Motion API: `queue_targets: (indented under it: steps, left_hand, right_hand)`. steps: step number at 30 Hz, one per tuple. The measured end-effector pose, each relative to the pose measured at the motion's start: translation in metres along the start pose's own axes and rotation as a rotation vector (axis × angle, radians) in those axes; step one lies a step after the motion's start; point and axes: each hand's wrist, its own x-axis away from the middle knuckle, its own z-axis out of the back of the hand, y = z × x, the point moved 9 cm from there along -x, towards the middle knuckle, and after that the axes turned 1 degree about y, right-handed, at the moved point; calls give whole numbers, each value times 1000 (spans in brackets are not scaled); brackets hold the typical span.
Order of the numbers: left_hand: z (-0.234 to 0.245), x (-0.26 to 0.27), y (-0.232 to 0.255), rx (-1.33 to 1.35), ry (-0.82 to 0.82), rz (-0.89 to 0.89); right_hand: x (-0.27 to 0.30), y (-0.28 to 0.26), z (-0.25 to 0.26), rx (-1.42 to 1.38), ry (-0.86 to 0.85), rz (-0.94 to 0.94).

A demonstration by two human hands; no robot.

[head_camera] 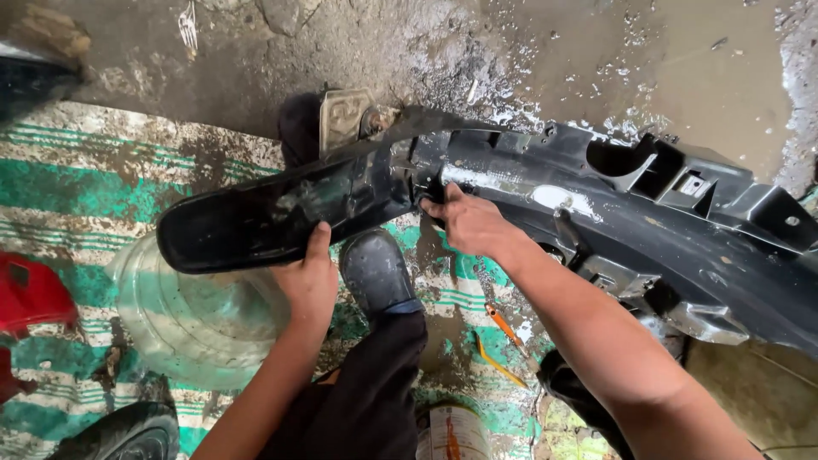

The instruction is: Cleaning a motorcycle fender using a rag and water from a bucket.

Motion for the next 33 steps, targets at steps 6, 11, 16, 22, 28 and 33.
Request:
queue_targets:
  steps: [6, 11, 16, 22, 28, 33]
  left_hand:
    - [-5, -4, -3, -33, -13, -37]
    - [-11, -12, 7, 71, 4, -54]
    - [-3, -5, 19, 203, 56, 67]
    - [0, -1, 6, 204, 84, 136]
    - [4, -2, 30, 218, 49, 127]
    - [3, -1, 20, 137, 53, 108]
  right_hand:
    - [-143, 81, -102, 172, 20, -84]
    - [-63, 40, -37, 75, 122, 26]
    - [15, -12, -6, -177, 274, 17]
    - [-95, 14, -99, 216, 132, 139]
    - [-145, 7, -59, -1, 226, -73]
    - [-106, -31, -16, 157, -63, -108]
